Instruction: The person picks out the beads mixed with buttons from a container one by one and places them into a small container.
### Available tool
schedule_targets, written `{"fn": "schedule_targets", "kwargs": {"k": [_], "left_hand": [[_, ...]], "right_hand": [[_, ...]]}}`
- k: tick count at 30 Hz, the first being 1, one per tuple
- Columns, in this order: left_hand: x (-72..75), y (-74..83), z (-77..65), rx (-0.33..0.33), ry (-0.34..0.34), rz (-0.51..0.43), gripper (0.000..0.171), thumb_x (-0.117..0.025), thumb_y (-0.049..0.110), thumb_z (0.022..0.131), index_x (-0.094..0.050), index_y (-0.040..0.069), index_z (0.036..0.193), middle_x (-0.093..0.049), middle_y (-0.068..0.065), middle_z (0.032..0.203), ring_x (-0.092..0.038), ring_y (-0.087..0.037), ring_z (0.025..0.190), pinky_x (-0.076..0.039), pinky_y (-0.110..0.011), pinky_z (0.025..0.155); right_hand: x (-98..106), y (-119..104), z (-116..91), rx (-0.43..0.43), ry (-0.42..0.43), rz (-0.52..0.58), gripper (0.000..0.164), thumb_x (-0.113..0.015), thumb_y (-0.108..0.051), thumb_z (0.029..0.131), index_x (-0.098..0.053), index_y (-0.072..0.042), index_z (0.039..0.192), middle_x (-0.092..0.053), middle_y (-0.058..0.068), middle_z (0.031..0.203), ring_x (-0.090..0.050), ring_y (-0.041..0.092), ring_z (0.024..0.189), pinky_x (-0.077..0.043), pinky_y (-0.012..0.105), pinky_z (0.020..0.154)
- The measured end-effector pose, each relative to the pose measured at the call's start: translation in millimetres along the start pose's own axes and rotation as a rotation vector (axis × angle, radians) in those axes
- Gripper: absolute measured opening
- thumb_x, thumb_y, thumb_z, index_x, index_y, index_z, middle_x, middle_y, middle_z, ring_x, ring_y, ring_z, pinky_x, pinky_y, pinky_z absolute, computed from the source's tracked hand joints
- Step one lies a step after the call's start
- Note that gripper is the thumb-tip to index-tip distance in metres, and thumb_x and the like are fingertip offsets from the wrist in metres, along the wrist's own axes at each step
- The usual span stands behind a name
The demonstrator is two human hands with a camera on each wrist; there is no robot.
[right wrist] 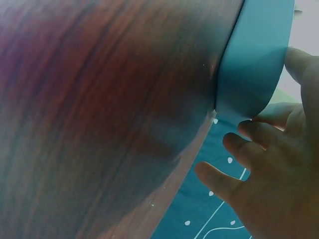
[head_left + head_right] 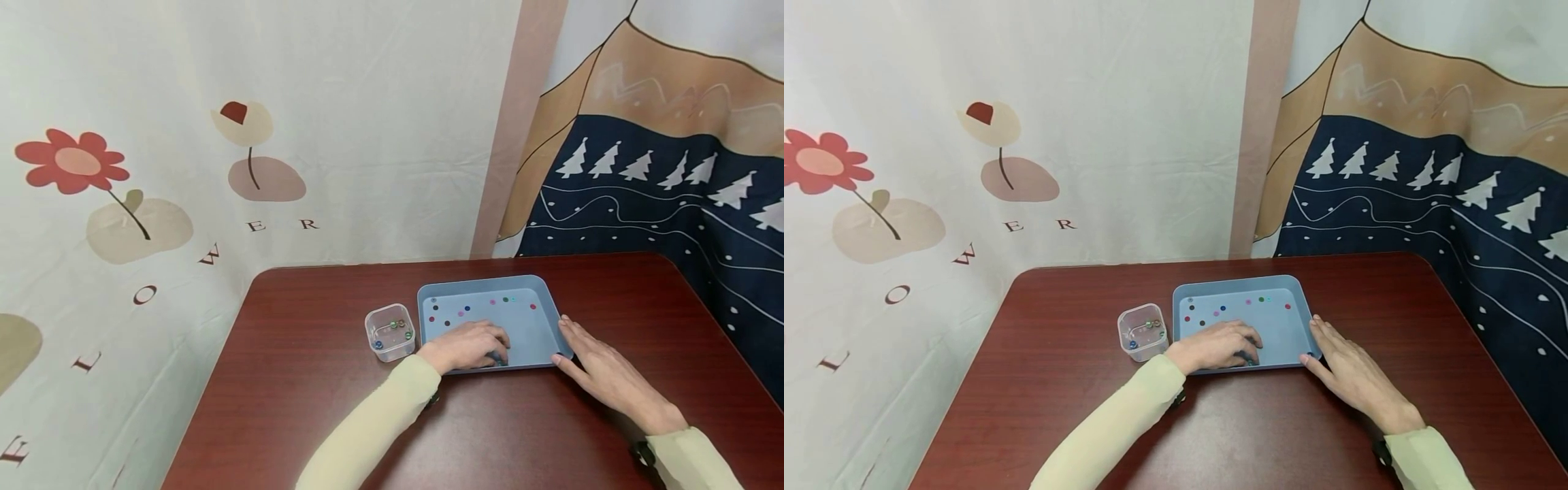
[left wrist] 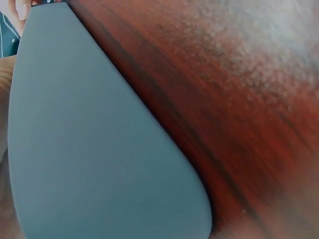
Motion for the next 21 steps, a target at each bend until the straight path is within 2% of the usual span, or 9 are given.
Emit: {"fn": "schedule_targets", "kwargs": {"k": [12, 17, 21], "left_hand": [[8.3, -3.1, -5.8, 0.022, 0.050, -0.079, 0.014, -0.071, 0.024, 0.100, -0.080, 0.023, 0.111, -0.068, 0.008, 0.128, -0.058, -0.004, 0.123, -0.035, -0.014, 0.110], [22.0, -1.5, -15.9, 0.058, 0.079, -0.102, 0.017, -0.069, 0.027, 0.102, -0.079, 0.022, 0.114, -0.066, 0.006, 0.133, -0.057, -0.006, 0.127, -0.036, -0.015, 0.110], [37.4, -1.0, -28.0, 0.084, 0.132, -0.111, 0.020, -0.069, 0.029, 0.101, -0.078, 0.020, 0.118, -0.064, 0.003, 0.137, -0.056, -0.009, 0.130, -0.035, -0.018, 0.113]], "right_hand": [[-0.4, -1.5, 1.0, -0.005, -0.011, 0.003, 0.086, -0.058, -0.052, 0.104, -0.026, 0.003, 0.162, -0.024, 0.026, 0.167, -0.031, 0.049, 0.148, -0.034, 0.070, 0.109], [-0.4, -1.1, 0.8, -0.013, -0.018, 0.006, 0.087, -0.057, -0.054, 0.103, -0.025, 0.002, 0.162, -0.024, 0.025, 0.167, -0.031, 0.049, 0.148, -0.034, 0.071, 0.109], [-0.9, 1.0, -0.2, -0.029, -0.027, 0.009, 0.089, -0.056, -0.056, 0.103, -0.023, 0.000, 0.163, -0.022, 0.025, 0.168, -0.029, 0.049, 0.149, -0.033, 0.071, 0.109]]}}
Point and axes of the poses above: each hand's wrist, its own z-axis towards the middle knuckle, its own x-axis out of the back of the hand, y = z × x, the point moved 8 cm from there along z, towards the middle knuckle
